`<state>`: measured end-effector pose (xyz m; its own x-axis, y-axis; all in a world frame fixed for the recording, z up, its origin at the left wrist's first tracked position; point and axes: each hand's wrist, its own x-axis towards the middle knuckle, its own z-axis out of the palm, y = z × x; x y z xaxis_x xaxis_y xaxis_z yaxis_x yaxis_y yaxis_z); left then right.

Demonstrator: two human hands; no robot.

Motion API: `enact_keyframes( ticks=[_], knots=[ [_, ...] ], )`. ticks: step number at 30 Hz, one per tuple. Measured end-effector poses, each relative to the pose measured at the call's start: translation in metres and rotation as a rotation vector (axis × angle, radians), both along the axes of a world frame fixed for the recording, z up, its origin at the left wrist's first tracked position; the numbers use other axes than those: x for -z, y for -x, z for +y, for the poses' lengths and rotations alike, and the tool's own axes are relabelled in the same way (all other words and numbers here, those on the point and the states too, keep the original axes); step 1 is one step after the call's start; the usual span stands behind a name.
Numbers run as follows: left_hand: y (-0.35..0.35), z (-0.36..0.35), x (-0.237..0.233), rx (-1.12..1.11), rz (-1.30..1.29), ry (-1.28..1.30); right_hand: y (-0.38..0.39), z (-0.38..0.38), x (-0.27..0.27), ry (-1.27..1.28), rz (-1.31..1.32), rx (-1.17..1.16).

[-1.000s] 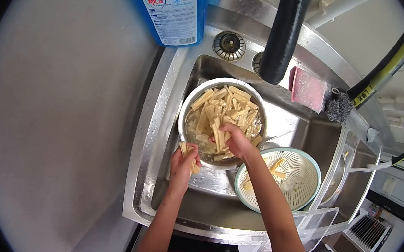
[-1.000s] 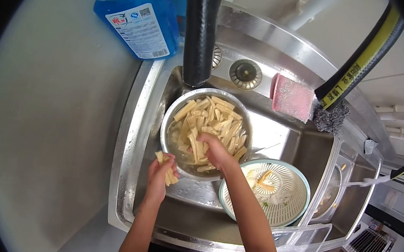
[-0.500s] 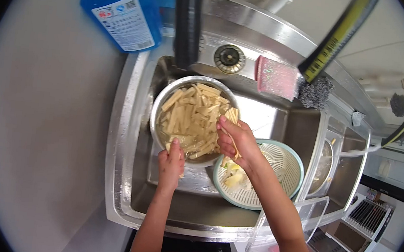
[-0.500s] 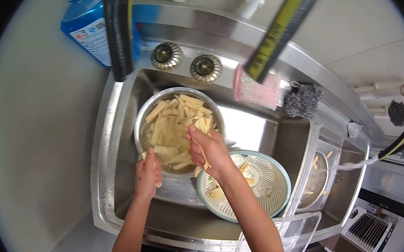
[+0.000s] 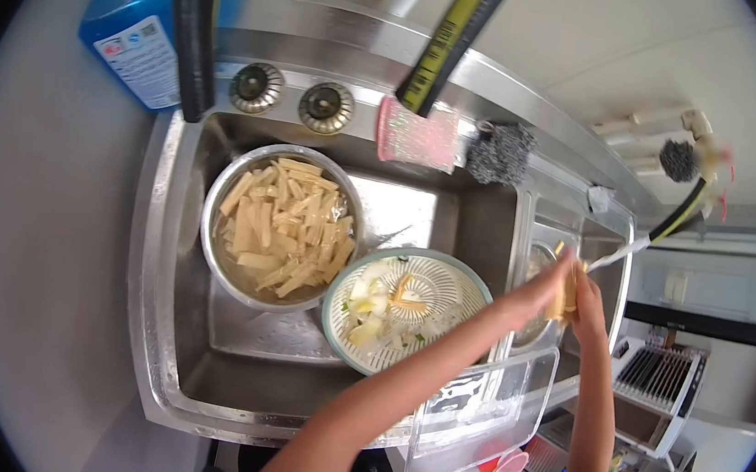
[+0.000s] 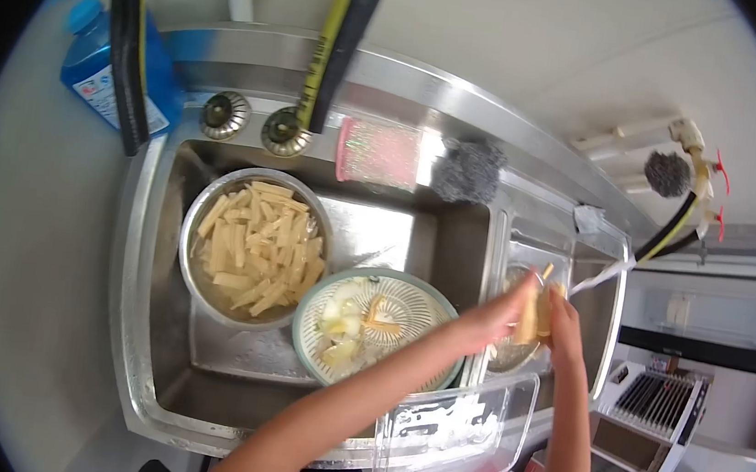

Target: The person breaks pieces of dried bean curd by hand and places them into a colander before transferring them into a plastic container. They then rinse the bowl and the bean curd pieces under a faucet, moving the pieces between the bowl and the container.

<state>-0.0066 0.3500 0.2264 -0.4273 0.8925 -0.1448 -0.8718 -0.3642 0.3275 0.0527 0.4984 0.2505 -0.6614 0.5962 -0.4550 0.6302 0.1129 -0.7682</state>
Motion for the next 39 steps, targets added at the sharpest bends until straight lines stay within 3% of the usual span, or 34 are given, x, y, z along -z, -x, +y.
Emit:
enact_keyframes(
  ticks=[1,3,4,5,6,7,8,9,10,11,12,14,15,16,17,19,21,23,25,27,29,31,33,34,39],
  knots=[
    [-0.001,0.013,0.011,-0.031,0.157,-0.085,-0.009,0.015,0.002,-0.036,-0.074,0.039],
    [0.011,-0.026,-0.01,0.051,0.537,0.393,-0.021,0.039,0.007,-0.017,-0.245,0.012],
    [0.005,-0.021,0.015,-0.017,0.619,0.361,-0.024,0.046,0.009,-0.055,-0.349,-0.005],
    [0.004,-0.048,0.017,-0.098,0.564,0.318,-0.018,0.027,0.006,-0.157,-0.36,0.075],
    [0.004,-0.083,0.021,-0.167,0.49,0.333,-0.024,0.057,0.028,-0.474,-0.336,-0.221],
    [-0.003,-0.11,0.04,-0.417,0.54,0.41,-0.032,0.085,0.05,-0.789,-0.298,-0.514],
    [-0.001,-0.145,0.052,-0.419,0.304,0.503,-0.026,0.07,0.053,-0.775,-0.3,-0.518],
    [-0.008,-0.173,0.092,-0.554,0.31,0.558,-0.009,0.035,0.046,-0.903,-0.079,-0.543],
    [-0.007,-0.209,0.098,-0.573,0.345,0.944,0.011,-0.005,0.038,-1.024,0.147,-0.564],
    [-0.014,-0.241,0.125,-0.695,0.271,0.969,0.031,-0.046,0.028,-0.763,0.138,-0.469],
    [-0.016,-0.275,0.137,-0.7,0.336,1.21,0.046,-0.076,0.027,-0.691,0.158,-0.513],
    [-0.026,-0.322,0.162,-0.803,0.307,1.279,0.075,-0.153,0.015,-0.445,-0.046,-0.658],
    [-0.026,-0.328,0.163,-0.799,0.301,1.281,0.079,-0.187,0.031,-0.119,0.087,-0.622],
    [-0.023,-0.334,0.164,-0.788,0.348,1.364,0.087,-0.219,0.04,-0.116,-0.046,-0.81],
    [-0.018,-0.338,0.164,-0.78,0.396,1.449,0.093,-0.249,0.06,-0.145,-0.023,-1.06],
    [-0.01,-0.335,0.191,-0.801,0.439,1.454,0.091,-0.293,0.116,-0.257,0.174,-1.303],
    [0.006,-0.329,0.21,-0.766,0.911,1.692,0.09,-0.329,0.153,-0.391,0.114,-1.343],
    [0.022,-0.319,0.201,-0.671,0.878,1.767,0.088,-0.349,0.19,-0.873,0.114,-1.343],
    [0.032,-0.321,0.199,-0.569,0.842,1.836,0.091,-0.368,0.195,-0.787,-0.048,-1.294],
    [0.038,-0.325,0.201,-0.301,0.809,1.906,0.093,-0.376,0.201,-0.707,-0.202,-1.233],
    [0.039,-0.332,0.202,-0.303,0.777,1.882,0.095,-0.38,0.211,-0.723,-0.277,-1.1],
    [0.034,-0.337,0.197,-0.295,0.756,1.862,0.103,-0.38,0.206,-0.685,-0.313,-1.176],
    [0.019,-0.341,0.185,-0.829,-0.046,1.061,0.107,-0.38,0.205,-0.641,-0.347,-1.246],
    [0.013,-0.351,0.179,-0.813,-0.101,0.917,0.106,-0.38,0.208,-0.706,-0.336,-1.267],
    [-0.008,-0.369,0.16,-0.875,-0.232,0.796,0.102,-0.371,0.184,-0.834,-0.148,-1.211]
  ],
)
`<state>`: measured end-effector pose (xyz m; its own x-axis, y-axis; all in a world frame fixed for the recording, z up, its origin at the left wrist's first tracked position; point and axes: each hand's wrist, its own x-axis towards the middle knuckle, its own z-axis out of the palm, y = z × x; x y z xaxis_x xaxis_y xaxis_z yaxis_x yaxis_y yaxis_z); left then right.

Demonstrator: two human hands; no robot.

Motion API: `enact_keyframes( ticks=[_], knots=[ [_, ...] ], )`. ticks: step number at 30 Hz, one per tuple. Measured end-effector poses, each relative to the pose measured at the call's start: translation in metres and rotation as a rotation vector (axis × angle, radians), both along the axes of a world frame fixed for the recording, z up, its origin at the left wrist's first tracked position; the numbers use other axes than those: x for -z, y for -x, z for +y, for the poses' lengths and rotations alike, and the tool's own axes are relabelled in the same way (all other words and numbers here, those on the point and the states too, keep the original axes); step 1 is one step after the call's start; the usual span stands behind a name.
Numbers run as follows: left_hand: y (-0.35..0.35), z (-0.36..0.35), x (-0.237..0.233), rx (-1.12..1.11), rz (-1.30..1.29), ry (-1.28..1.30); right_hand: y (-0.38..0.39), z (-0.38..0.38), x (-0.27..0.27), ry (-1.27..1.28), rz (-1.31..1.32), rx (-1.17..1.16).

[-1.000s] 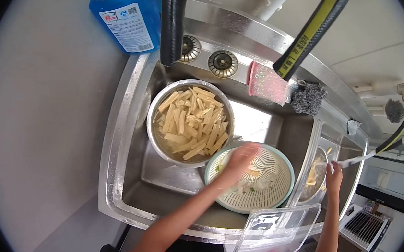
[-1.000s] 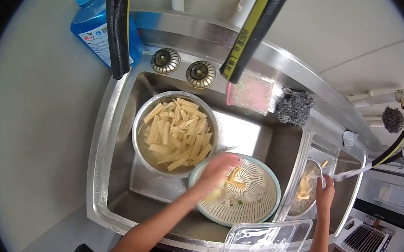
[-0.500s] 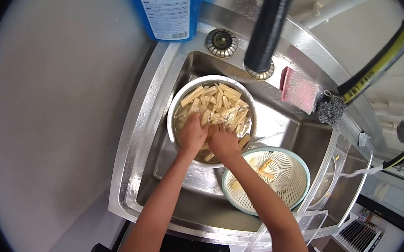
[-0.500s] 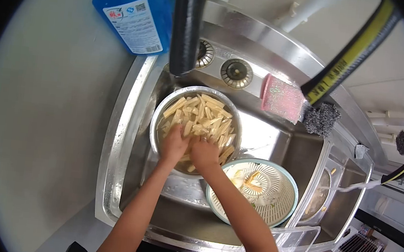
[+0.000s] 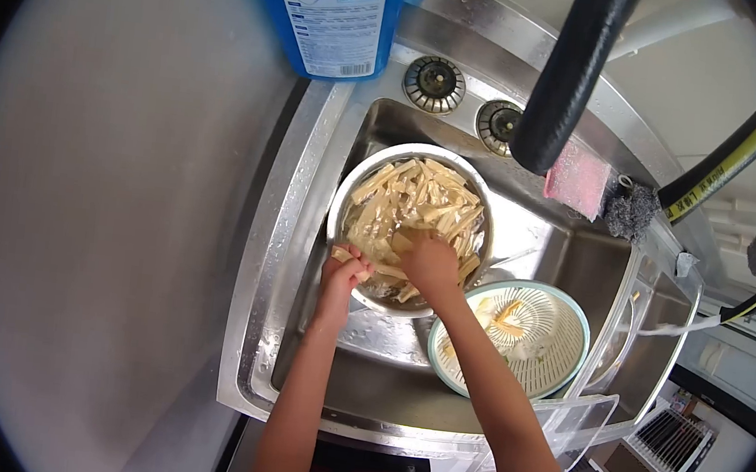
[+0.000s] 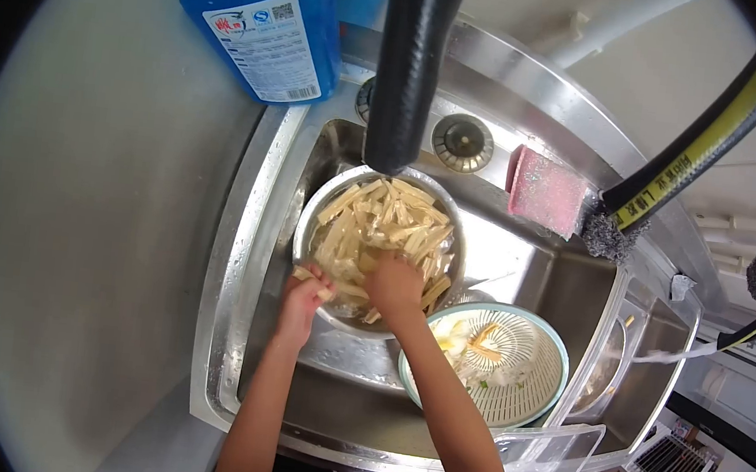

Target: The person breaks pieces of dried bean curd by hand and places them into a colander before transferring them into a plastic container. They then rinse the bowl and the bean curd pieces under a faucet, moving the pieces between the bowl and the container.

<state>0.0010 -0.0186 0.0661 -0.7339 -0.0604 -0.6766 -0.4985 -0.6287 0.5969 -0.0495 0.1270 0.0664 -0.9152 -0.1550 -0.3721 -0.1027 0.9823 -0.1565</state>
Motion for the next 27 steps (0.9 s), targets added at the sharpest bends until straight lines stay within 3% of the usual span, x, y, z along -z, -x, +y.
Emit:
enact_keyframes(
  ticks=[2,3,4,6,9,12,13,15,16,18,19,20,23,24,26,27],
  knots=[
    [-0.003,0.001,0.005,0.028,0.015,0.223,0.004,0.004,-0.042,0.254,-0.248,0.253],
    [0.002,0.0,-0.001,0.122,0.011,0.401,0.004,0.008,-0.051,0.203,-0.318,0.336],
    [0.01,0.002,-0.006,0.123,0.01,0.396,0.0,0.016,-0.047,0.199,-0.319,0.338],
    [0.027,0.007,-0.01,0.396,0.125,1.188,-0.011,0.027,-0.037,0.172,-0.272,0.398],
    [0.043,0.01,0.006,0.511,0.126,1.286,-0.016,0.028,-0.036,0.327,-0.278,0.503],
    [0.056,0.018,0.005,0.637,0.043,1.331,-0.018,0.032,-0.021,0.454,-0.251,0.467],
    [0.06,0.02,0.003,0.632,0.047,1.325,-0.017,0.034,-0.021,0.447,-0.246,0.465],
    [0.063,0.022,-0.002,0.788,-0.066,1.266,-0.019,0.031,-0.021,0.185,-0.206,0.214],
    [0.06,0.022,0.003,0.787,-0.063,1.263,-0.019,0.027,-0.019,0.181,-0.204,0.214],
    [0.048,0.018,0.015,0.518,0.255,1.275,-0.024,0.019,-0.007,-0.002,-0.021,-0.018],
    [0.042,0.017,0.018,0.411,0.381,1.453,-0.025,0.018,0.001,-0.056,-0.064,-0.103],
    [0.034,0.015,0.021,0.416,0.38,1.455,-0.026,0.016,0.008,-0.053,-0.067,-0.101],
    [0.028,0.008,-0.007,0.239,0.114,0.421,-0.015,0.013,0.01,-0.106,-0.11,-0.154],
    [0.025,0.006,-0.013,0.238,0.111,0.423,-0.009,0.014,-0.002,-0.067,-0.181,-0.078],
    [0.018,0.001,-0.019,-0.029,0.011,-0.006,-0.004,0.02,-0.021,-0.025,-0.256,-0.005],
    [0.016,-0.003,-0.023,-0.019,0.001,-0.098,-0.004,0.028,-0.029,0.185,-0.171,0.073]
  ],
)
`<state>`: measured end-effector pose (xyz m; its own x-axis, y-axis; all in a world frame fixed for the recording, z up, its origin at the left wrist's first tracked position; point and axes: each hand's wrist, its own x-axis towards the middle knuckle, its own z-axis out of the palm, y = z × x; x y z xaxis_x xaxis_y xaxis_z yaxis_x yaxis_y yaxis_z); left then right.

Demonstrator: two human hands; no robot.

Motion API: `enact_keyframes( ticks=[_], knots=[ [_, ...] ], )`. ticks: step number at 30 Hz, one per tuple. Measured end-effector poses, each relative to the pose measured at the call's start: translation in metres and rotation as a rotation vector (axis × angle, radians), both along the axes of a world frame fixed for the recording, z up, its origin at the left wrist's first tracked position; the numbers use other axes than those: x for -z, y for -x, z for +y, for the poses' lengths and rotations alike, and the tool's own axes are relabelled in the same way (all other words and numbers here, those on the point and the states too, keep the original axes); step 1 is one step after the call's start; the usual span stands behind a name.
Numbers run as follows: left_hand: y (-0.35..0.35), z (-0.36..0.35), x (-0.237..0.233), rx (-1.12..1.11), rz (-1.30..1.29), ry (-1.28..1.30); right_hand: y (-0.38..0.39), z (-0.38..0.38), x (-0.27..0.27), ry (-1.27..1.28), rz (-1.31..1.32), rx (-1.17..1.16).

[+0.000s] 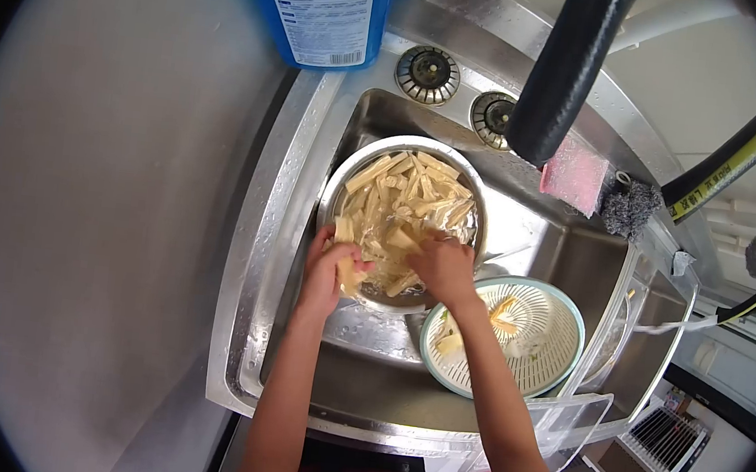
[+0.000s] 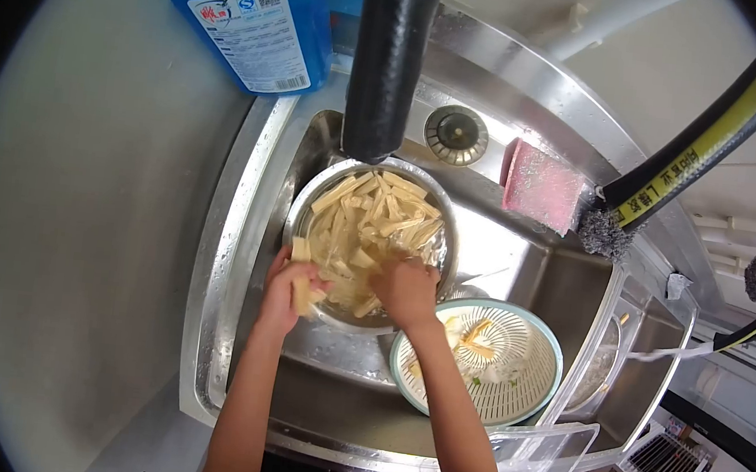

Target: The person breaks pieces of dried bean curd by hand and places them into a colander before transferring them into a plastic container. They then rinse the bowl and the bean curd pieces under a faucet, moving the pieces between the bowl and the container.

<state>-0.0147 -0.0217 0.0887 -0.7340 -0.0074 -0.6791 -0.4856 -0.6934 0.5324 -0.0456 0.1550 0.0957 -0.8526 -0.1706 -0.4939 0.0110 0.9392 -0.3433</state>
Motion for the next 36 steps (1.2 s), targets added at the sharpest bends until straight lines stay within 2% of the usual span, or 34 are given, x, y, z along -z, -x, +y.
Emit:
enact_keyframes(
  ticks=[1,3,5,7,9,10,12,13,15,16,17,19,20,21,23,24,25,27,28,30,32,33,34,35,36],
  knots=[
    [-0.004,-0.004,0.003,-0.002,-0.003,-0.001,0.001,0.008,-0.007,0.197,0.086,0.104],
    [-0.004,-0.009,0.003,0.002,0.119,-0.316,0.008,0.018,-0.017,0.283,0.088,0.11],
    [-0.002,-0.003,-0.008,-0.007,0.06,-0.238,0.014,0.02,-0.025,0.718,-0.186,0.393],
    [-0.002,0.001,-0.013,-0.009,-0.002,-0.159,0.016,0.012,-0.024,0.62,-0.282,0.405],
    [-0.005,0.003,-0.011,-0.042,-0.008,-0.061,0.008,-0.009,-0.001,0.573,-0.157,0.191],
    [-0.007,0.002,-0.012,-0.039,-0.011,-0.056,0.001,-0.02,0.015,0.577,-0.159,0.194],
    [-0.01,-0.002,-0.012,-0.105,0.0,-0.077,-0.01,-0.04,0.049,0.263,0.386,-0.081],
    [-0.01,-0.003,-0.011,-0.101,-0.002,-0.071,-0.012,-0.044,0.058,0.269,0.385,-0.075],
    [-0.01,-0.008,-0.009,0.021,-0.003,0.128,-0.013,-0.053,0.066,0.207,0.415,-0.106],
    [-0.009,-0.006,-0.007,0.058,-0.009,0.268,-0.007,-0.055,0.065,0.15,0.109,-0.056],
    [-0.009,-0.003,-0.003,0.061,-0.014,0.276,-0.005,-0.053,0.062,0.159,0.104,-0.052],
    [-0.007,0.003,0.003,0.309,0.189,0.894,0.002,-0.04,0.053,0.388,0.088,0.164],
    [-0.004,0.005,0.004,0.431,0.179,1.024,0.008,-0.034,0.048,0.459,-0.032,0.363],
    [-0.002,0.005,0.007,0.431,0.183,1.021,0.014,-0.027,0.032,0.456,-0.029,0.364],
    [0.003,0.011,0.016,0.836,0.298,1.403,0.022,-0.01,0.003,0.853,-0.069,0.763],
    [0.008,0.015,0.016,1.024,0.184,1.408,0.025,-0.002,0.001,1.08,-0.057,0.898],
    [0.012,0.019,0.017,1.021,0.192,1.409,0.029,0.004,-0.001,1.313,-0.043,1.027],
    [0.017,0.024,0.022,1.178,0.275,1.505,0.034,0.022,-0.013,1.473,-0.136,1.047],
    [0.019,0.026,0.025,1.287,0.276,1.51,0.035,0.029,-0.015,1.479,-0.187,1.015],
    [0.015,0.029,0.038,1.308,0.306,1.559,0.034,0.033,-0.022,1.486,-0.236,0.981],
    [0.015,0.029,0.048,1.325,0.333,1.608,0.03,0.029,-0.035,0.857,-0.113,0.528],
    [0.02,0.03,0.04,1.452,0.254,1.547,0.023,0.028,-0.03,0.856,-0.111,0.531],
    [0.022,0.03,0.036,1.576,0.17,1.479,0.013,0.027,-0.019,0.571,-0.093,0.169],
    [0.021,0.029,0.036,1.577,0.171,1.479,0.003,0.026,-0.008,0.279,-0.073,-0.185],
    [0.02,0.027,0.037,1.533,0.189,1.494,-0.004,0.022,-0.003,0.279,-0.071,-0.184]
  ],
)
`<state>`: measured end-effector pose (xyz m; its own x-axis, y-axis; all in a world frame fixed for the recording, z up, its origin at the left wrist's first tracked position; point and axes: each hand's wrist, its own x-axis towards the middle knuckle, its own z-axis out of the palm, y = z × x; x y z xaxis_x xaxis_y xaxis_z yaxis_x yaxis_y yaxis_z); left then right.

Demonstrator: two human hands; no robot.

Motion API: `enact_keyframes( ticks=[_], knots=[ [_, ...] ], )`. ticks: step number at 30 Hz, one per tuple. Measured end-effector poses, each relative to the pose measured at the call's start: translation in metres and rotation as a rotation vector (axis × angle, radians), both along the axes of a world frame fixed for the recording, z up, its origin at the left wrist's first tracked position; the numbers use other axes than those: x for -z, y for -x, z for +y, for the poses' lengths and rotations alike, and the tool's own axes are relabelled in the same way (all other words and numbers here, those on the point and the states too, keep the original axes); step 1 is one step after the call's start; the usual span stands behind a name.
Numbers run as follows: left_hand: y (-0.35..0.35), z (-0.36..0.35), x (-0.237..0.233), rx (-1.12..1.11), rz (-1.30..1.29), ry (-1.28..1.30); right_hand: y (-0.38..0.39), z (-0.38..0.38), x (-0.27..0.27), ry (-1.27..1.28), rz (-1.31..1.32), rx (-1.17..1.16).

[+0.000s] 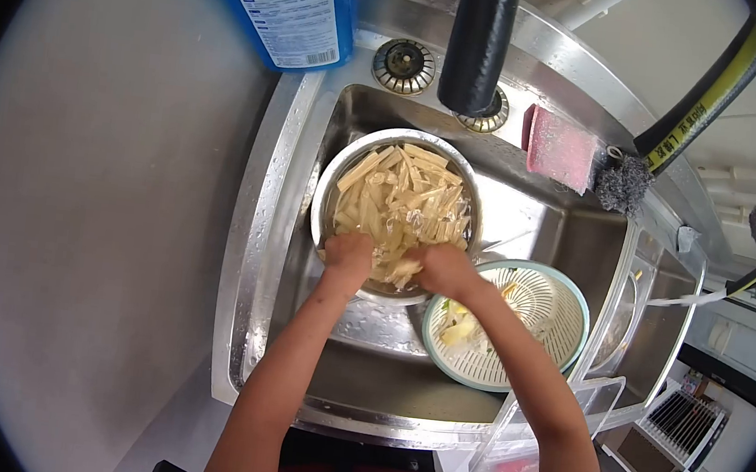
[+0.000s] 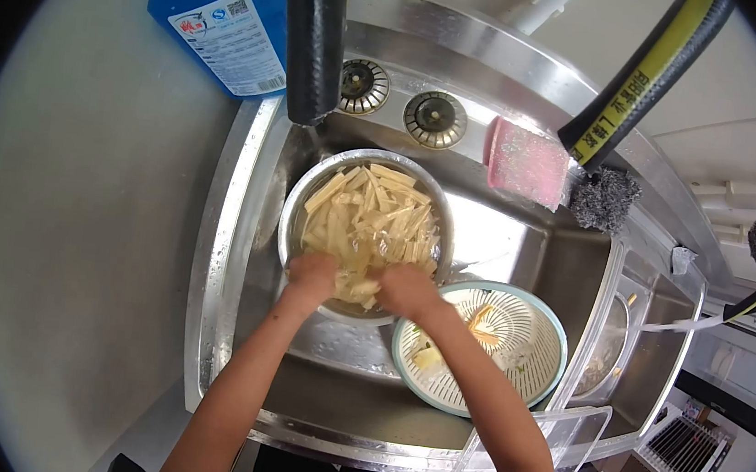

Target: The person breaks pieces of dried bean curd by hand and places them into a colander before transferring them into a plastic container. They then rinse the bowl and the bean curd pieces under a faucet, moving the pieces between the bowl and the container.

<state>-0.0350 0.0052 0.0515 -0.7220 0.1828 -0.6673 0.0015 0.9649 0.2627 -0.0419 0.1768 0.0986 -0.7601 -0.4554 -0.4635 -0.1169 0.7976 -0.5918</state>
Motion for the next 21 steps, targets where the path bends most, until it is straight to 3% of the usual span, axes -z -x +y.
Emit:
enact_keyframes(
  ticks=[2,3,5,7,9,11,12,13,15,16,18,21],
  knots=[
    [0.004,0.0,-0.006,-0.015,0.039,-0.016,-0.011,-0.007,0.01,-0.267,0.079,-0.374],
    [0.007,0.0,-0.017,-0.077,0.012,-0.033,-0.015,-0.006,0.023,-0.267,0.079,-0.373],
    [0.007,-0.004,-0.029,-0.139,-0.021,-0.043,-0.023,-0.007,0.045,-0.377,0.321,-0.454],
    [0.005,-0.012,-0.032,-0.276,0.216,-0.192,-0.019,-0.009,0.036,-0.36,0.341,-0.397],
    [0.005,-0.023,-0.027,-0.298,0.235,-0.25,-0.012,-0.01,0.02,-0.351,0.36,-0.345],
    [0.011,-0.031,-0.034,-0.505,0.04,-0.456,-0.002,-0.011,-0.003,0.079,0.288,0.113],
    [0.011,-0.032,-0.039,-0.64,-0.097,-0.6,0.003,-0.009,-0.01,0.176,0.137,0.238],
    [0.009,-0.032,-0.041,-0.642,-0.094,-0.603,0.007,-0.009,-0.013,0.174,0.14,0.236],
    [0.002,-0.029,-0.045,-1.105,-0.318,-1.212,0.011,-0.008,-0.019,0.868,-0.62,0.8],
    [0.0,-0.023,-0.052,-1.103,-0.312,-1.213,0.011,-0.01,-0.022,0.976,-0.677,0.879],
    [-0.004,-0.006,-0.067,-1.39,-0.411,-1.681,0.01,-0.013,-0.035,1.052,-0.725,0.913],
    [-0.01,0.006,-0.064,-1.566,-0.444,-1.77,0.01,-0.021,-0.052,1.048,-0.715,1.002]
  ],
)
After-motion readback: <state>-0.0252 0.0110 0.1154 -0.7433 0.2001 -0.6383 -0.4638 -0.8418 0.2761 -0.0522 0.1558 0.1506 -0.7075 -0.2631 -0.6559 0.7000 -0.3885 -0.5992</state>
